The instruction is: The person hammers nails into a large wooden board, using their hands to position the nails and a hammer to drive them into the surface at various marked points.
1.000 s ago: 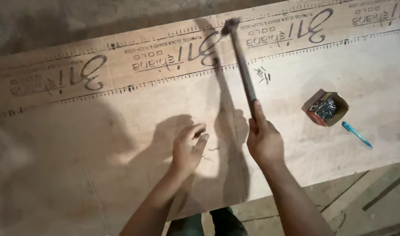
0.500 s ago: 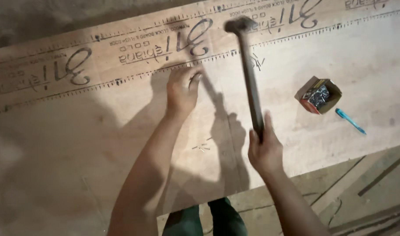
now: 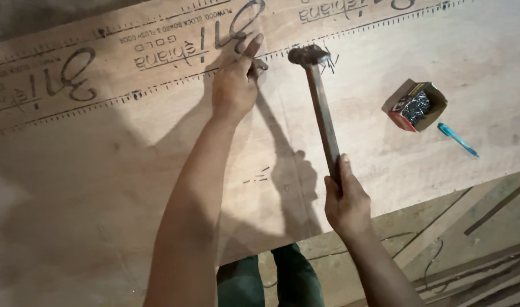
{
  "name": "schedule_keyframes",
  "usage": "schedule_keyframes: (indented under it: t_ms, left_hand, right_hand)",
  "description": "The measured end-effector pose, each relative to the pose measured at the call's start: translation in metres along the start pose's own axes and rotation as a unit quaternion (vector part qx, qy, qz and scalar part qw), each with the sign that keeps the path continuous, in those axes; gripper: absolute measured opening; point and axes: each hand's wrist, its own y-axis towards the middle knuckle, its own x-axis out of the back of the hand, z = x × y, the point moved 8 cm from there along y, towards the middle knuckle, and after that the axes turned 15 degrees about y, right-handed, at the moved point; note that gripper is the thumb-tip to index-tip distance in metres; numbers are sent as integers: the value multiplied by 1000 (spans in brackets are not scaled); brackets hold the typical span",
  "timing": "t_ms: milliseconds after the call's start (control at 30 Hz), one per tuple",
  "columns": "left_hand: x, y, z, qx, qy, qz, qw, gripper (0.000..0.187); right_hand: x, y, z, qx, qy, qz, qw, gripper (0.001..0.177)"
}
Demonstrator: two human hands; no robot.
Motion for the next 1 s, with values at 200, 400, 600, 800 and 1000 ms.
schedule_keyframes:
  t_ms: [200, 400, 600, 800, 1000]
  left_hand:
    - [-4, 1, 0, 19, 40, 27, 999, 68]
    - [-3, -1, 0, 13, 34, 11, 999, 59]
    - [-4, -3, 1, 1, 26, -23, 999, 23]
    - [-7, -1, -1, -22, 52, -23, 998, 54]
    - [-7, 0, -3, 9, 35, 16, 999, 46]
  right_hand:
    - [-11, 9, -2, -31, -36, 41, 998, 61]
    - [-22, 11, -3, -53, -45, 80, 994, 65]
    - [-29, 13, -5, -64, -67, 97, 991, 66]
    - [-40, 16, -12, -107, -91, 135, 981, 64]
    - [-37, 12, -1, -53, -51, 94, 993, 64]
